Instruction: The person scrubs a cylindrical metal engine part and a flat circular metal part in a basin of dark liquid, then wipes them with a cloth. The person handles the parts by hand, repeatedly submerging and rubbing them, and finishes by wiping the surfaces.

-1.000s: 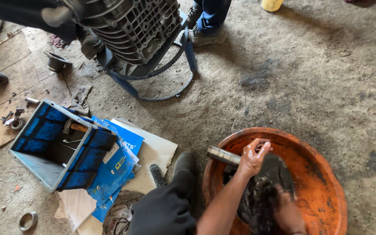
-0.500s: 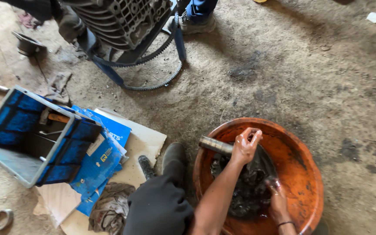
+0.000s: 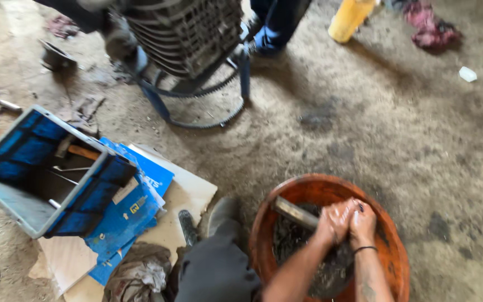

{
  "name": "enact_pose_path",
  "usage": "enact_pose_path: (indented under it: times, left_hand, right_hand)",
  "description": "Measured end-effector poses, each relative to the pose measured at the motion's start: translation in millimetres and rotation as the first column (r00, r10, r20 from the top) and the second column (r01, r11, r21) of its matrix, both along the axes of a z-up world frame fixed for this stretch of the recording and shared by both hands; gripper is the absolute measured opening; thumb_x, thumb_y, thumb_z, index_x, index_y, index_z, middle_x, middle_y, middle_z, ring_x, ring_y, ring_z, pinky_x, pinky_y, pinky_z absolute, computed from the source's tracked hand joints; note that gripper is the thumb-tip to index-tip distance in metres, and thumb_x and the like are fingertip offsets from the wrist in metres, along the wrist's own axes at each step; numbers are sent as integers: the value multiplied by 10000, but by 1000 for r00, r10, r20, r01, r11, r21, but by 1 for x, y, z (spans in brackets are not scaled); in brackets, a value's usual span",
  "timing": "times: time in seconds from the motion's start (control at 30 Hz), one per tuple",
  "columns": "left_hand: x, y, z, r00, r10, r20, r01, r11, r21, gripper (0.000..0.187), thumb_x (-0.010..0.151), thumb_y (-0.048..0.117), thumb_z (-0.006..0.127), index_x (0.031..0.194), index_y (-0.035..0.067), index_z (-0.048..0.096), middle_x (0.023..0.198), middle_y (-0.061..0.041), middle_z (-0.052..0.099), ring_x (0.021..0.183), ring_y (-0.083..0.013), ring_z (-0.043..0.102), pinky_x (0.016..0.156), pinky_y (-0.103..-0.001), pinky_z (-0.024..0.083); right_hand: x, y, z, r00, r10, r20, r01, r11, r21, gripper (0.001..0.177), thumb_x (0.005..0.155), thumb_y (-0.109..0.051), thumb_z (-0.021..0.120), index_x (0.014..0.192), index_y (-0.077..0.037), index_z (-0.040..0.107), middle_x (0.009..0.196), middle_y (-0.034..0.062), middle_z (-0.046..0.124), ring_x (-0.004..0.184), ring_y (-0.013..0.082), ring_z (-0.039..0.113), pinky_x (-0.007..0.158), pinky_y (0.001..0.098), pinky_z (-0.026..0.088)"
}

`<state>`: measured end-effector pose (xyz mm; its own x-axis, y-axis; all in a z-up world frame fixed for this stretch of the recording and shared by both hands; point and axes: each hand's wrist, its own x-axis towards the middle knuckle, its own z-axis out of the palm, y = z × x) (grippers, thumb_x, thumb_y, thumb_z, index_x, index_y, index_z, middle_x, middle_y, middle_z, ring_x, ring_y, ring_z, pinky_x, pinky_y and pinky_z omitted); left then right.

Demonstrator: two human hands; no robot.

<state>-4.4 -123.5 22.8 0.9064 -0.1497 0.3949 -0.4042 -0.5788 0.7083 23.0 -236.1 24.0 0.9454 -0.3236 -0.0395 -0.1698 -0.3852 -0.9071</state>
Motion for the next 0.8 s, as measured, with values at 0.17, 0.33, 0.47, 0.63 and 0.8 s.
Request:
enact_pose_path:
  times: [0.17,0.33,0.47,0.63,0.8]
  left_hand:
    - [-15,-10,33,953,-60,-296,-10,973,-230,719,1080,436,408,1579,-79,355,1308,-323,618,1219,-451,599,1047,-541,423]
    - [-21,22,84,960,-88,-267,-28,917,-399,685,1100,522,393,1500,-23,500,1426,-282,590,1305,-422,574,1127,-473,444]
    - [-16,43,102,887,-113,-447,-82,915,-395,685,1049,551,399,1485,43,543,1364,-252,624,1241,-418,592,1080,-479,456]
    - [-14,54,88,913,-150,-380,-12,919,-393,737,1051,613,387,1484,36,537,1482,-219,569,1356,-392,541,1118,-472,432]
    - [-16,69,65,836,-170,-521,-34,933,-359,891,934,682,516,1550,40,466,1533,-247,491,1419,-405,456,1146,-457,377]
  right_hand:
    - [13,-29,-3,991,71,-116,-20,922,387,330,1082,-260,600,1171,41,705,1084,125,698,916,212,639,804,364,530]
    - [-49,2,6,987,-159,1,136,845,517,352,1103,-304,538,1265,-14,656,1202,77,673,1048,170,628,913,317,513]
    - [-85,51,17,956,-185,228,56,877,477,370,1139,-285,498,1335,21,570,1270,96,632,1137,177,586,1006,322,474]
    - [-73,65,9,980,-125,153,42,890,455,449,1136,-382,400,1376,-40,562,1286,63,625,1150,162,582,998,320,467]
    - [-27,58,-54,992,-79,98,2,788,616,423,1146,-374,467,1349,-11,540,1266,126,619,1144,249,599,976,403,483]
